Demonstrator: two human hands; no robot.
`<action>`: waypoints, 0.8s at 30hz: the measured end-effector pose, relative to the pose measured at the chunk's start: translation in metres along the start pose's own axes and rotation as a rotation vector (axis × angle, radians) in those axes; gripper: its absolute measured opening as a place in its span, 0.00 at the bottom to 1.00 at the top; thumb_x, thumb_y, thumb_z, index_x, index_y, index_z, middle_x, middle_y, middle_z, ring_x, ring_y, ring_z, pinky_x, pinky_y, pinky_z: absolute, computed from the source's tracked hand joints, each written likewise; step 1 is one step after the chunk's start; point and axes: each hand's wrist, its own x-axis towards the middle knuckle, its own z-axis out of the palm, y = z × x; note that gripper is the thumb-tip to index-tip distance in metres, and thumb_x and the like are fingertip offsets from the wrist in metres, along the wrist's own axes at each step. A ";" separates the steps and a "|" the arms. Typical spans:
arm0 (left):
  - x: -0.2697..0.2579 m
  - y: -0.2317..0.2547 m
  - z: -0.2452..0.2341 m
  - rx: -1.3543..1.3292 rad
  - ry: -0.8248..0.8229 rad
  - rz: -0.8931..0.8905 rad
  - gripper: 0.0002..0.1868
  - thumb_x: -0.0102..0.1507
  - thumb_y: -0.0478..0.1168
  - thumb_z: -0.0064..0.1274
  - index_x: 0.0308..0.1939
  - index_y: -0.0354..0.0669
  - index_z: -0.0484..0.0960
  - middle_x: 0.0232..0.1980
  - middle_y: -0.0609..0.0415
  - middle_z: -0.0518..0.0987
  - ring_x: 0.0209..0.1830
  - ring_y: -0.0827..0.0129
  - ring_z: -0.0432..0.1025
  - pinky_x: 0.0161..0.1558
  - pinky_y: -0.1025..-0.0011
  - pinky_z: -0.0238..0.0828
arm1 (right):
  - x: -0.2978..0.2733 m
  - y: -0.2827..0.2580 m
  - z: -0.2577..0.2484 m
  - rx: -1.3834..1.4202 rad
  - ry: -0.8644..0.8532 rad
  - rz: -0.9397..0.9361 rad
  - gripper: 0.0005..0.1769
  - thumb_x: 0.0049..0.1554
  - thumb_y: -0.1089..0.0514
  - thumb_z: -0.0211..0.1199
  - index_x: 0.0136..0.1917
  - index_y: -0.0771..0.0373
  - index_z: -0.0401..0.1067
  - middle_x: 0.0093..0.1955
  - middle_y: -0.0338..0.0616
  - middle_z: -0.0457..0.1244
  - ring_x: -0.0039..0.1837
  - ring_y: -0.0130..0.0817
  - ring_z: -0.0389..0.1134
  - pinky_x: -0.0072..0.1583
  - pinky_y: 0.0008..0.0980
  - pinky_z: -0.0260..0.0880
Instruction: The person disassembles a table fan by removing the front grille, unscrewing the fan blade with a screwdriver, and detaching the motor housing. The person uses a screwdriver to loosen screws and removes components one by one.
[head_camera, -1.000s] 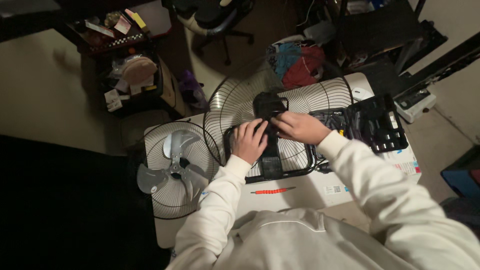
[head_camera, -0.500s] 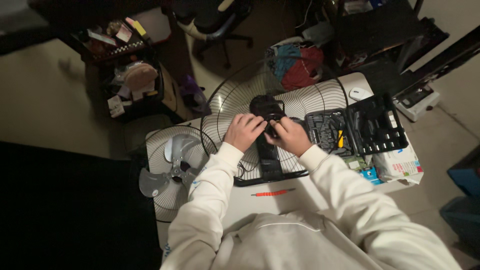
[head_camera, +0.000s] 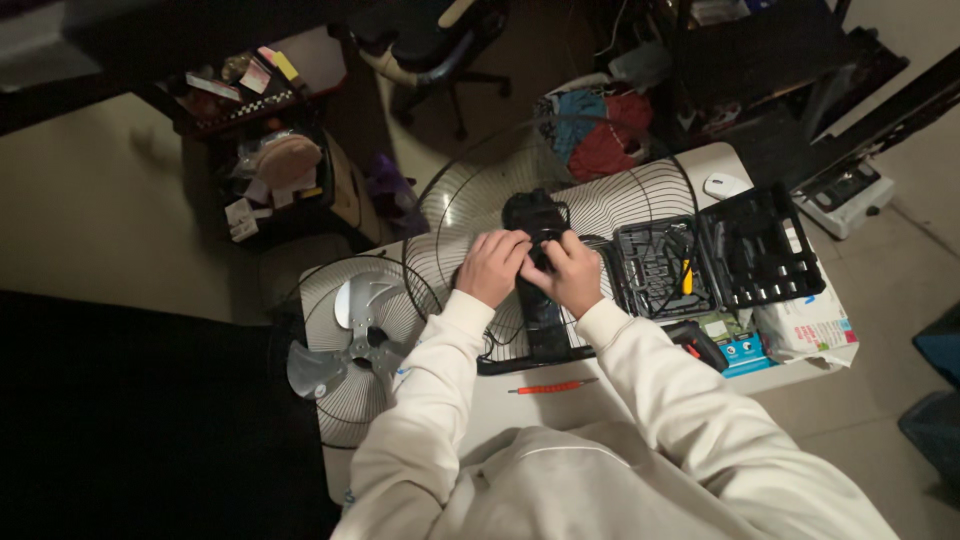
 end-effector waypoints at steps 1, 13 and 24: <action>-0.002 0.002 0.001 -0.003 0.008 0.003 0.14 0.60 0.36 0.53 0.48 0.38 0.83 0.55 0.54 0.79 0.56 0.59 0.73 0.58 0.61 0.69 | -0.002 0.000 0.000 0.003 0.005 -0.002 0.20 0.45 0.50 0.80 0.43 0.62 0.75 0.38 0.44 0.58 0.32 0.41 0.64 0.34 0.38 0.65; -0.007 0.006 0.000 -0.034 -0.010 -0.026 0.16 0.61 0.34 0.53 0.53 0.37 0.81 0.59 0.52 0.77 0.60 0.58 0.71 0.62 0.60 0.67 | -0.013 0.000 0.003 0.001 0.089 0.006 0.20 0.48 0.54 0.80 0.50 0.62 0.75 0.43 0.45 0.62 0.39 0.42 0.69 0.41 0.37 0.71; -0.021 0.005 0.006 -0.026 -0.021 -0.073 0.18 0.61 0.33 0.54 0.56 0.36 0.79 0.64 0.52 0.75 0.65 0.59 0.69 0.67 0.59 0.65 | 0.018 0.007 -0.047 -0.059 -0.581 -0.165 0.35 0.47 0.57 0.73 0.68 0.54 0.68 0.51 0.53 0.58 0.42 0.48 0.69 0.42 0.42 0.72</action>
